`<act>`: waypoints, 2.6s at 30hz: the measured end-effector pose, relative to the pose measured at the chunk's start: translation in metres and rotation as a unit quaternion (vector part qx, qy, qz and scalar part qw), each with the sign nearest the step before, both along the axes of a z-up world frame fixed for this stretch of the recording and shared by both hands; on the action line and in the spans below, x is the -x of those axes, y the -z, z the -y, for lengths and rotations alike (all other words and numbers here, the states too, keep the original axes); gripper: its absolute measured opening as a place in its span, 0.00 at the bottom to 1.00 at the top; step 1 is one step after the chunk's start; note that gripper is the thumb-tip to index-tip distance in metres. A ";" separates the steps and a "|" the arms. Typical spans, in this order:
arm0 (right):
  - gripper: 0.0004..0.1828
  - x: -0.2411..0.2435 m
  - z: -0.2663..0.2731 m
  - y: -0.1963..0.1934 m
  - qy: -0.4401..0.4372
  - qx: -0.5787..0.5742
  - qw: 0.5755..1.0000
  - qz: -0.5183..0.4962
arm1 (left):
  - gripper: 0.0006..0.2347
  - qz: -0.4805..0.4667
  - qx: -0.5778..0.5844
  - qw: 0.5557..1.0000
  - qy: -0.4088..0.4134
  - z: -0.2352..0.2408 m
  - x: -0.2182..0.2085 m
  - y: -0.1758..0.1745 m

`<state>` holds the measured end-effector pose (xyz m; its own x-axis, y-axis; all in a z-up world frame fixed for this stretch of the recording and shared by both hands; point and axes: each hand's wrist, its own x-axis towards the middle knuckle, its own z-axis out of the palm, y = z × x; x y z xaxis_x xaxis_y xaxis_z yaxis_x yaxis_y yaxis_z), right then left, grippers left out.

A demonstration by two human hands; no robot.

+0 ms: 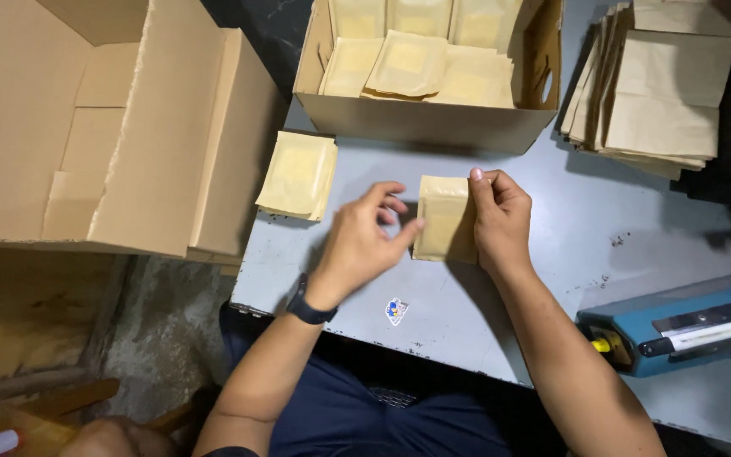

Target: The person is picking up small paper coffee bags from a box, folding the top edge, and using a manual impulse heat sealer to close them.

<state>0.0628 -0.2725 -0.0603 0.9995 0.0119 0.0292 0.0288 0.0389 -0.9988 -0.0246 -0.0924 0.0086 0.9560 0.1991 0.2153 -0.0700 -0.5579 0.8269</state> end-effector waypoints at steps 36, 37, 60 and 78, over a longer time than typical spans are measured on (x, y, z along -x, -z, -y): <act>0.09 0.015 -0.003 -0.017 -0.356 0.050 0.931 -0.063 | 0.38 0.068 -0.310 0.909 0.269 -0.014 0.038 -0.008; 0.08 0.015 -0.003 -0.020 -0.354 0.039 0.932 -0.066 | 0.37 0.074 -0.298 0.916 0.259 -0.016 0.038 -0.008; 0.13 0.015 -0.006 -0.018 -0.296 0.004 0.954 -0.050 | 0.34 -0.062 -0.342 0.898 -0.268 -0.088 -0.021 0.008; 0.12 0.014 -0.008 -0.018 -0.291 0.002 0.954 -0.072 | 0.47 -0.151 -0.302 0.907 -0.250 -0.080 -0.022 -0.016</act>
